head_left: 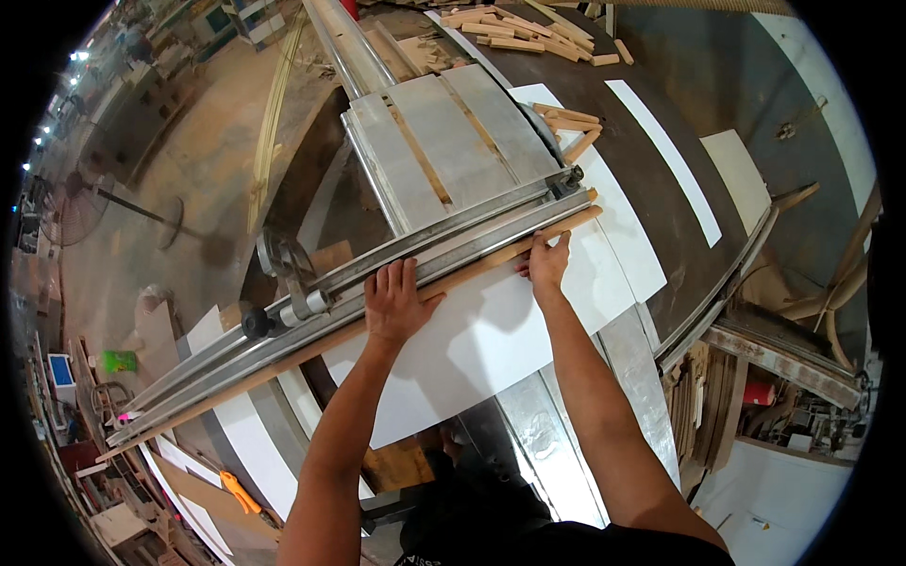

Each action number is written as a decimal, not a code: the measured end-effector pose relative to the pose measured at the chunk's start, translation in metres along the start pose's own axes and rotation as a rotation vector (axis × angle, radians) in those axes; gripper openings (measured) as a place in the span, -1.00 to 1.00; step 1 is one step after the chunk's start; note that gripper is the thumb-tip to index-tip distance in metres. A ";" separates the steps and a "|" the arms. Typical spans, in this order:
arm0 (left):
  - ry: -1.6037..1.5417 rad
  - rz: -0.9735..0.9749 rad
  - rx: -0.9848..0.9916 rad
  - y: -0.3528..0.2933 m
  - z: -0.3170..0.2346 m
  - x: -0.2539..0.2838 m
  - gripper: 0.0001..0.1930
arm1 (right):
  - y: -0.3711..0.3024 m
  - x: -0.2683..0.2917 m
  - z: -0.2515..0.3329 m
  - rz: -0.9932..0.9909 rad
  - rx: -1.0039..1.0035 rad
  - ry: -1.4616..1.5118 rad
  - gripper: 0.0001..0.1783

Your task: The person retrieves a bundle of wooden dowels from the floor and unwraps them. They then repeatedly feed individual dowels through a table saw to cut them into shorter pieces, stacking the cut pieces on the table surface.

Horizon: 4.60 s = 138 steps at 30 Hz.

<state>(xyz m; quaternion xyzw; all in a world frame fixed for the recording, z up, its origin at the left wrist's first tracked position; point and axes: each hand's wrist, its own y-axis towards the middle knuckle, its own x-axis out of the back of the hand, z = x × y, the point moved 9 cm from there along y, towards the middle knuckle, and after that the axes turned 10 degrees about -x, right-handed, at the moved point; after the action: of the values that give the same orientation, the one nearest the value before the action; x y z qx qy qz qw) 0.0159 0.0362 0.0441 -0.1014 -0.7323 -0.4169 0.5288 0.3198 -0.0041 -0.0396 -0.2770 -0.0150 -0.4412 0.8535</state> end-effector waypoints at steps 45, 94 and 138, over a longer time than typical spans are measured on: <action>0.034 0.248 0.128 0.007 0.010 -0.025 -0.13 | 0.001 -0.002 0.017 -0.060 -0.046 0.040 -0.21; 0.032 0.142 0.176 0.013 0.011 -0.027 -0.16 | 0.010 -0.002 0.020 -0.072 -0.101 0.025 -0.22; 0.062 0.226 0.232 0.010 0.017 -0.033 -0.13 | 0.013 -0.012 0.021 0.003 -0.073 0.075 -0.24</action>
<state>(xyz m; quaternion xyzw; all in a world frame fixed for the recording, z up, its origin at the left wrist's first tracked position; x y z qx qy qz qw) 0.0244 0.0644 0.0193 -0.1085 -0.7427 -0.2702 0.6030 0.3271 0.0209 -0.0310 -0.2913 0.0334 -0.4504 0.8433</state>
